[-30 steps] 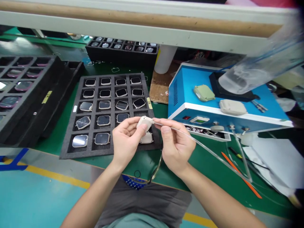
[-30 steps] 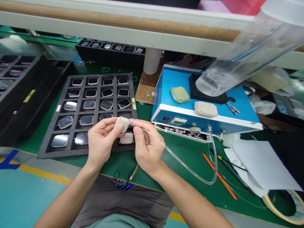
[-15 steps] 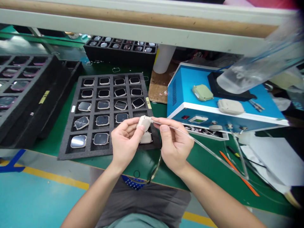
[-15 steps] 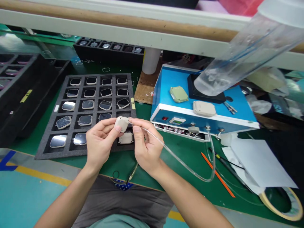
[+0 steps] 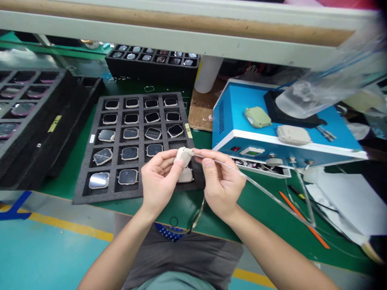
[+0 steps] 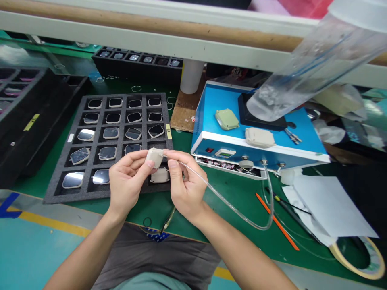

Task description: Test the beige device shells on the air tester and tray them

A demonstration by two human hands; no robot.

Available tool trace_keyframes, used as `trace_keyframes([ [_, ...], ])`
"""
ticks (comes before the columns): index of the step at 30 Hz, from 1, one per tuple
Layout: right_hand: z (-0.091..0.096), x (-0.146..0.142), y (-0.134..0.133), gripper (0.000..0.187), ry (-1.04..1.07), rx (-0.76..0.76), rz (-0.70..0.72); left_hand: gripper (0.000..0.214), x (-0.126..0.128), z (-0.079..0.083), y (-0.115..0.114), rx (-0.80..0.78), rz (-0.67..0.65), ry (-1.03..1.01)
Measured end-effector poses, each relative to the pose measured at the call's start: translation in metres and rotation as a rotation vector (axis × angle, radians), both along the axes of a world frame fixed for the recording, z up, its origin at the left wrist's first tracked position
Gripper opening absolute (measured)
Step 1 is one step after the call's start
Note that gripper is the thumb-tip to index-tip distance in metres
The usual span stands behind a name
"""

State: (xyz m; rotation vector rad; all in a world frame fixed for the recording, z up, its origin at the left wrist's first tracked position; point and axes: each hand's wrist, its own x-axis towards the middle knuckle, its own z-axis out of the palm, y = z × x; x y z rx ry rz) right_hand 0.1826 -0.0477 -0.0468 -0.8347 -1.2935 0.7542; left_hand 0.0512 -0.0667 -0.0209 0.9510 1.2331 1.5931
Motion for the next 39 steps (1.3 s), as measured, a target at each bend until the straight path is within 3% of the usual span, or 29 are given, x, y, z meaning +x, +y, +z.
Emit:
trace_keyframes([
  [39,0.001,-0.003,0.010,0.016,0.013,0.026,0.039,0.034,-0.006,-0.001,0.005,-0.007,-0.007,0.063],
])
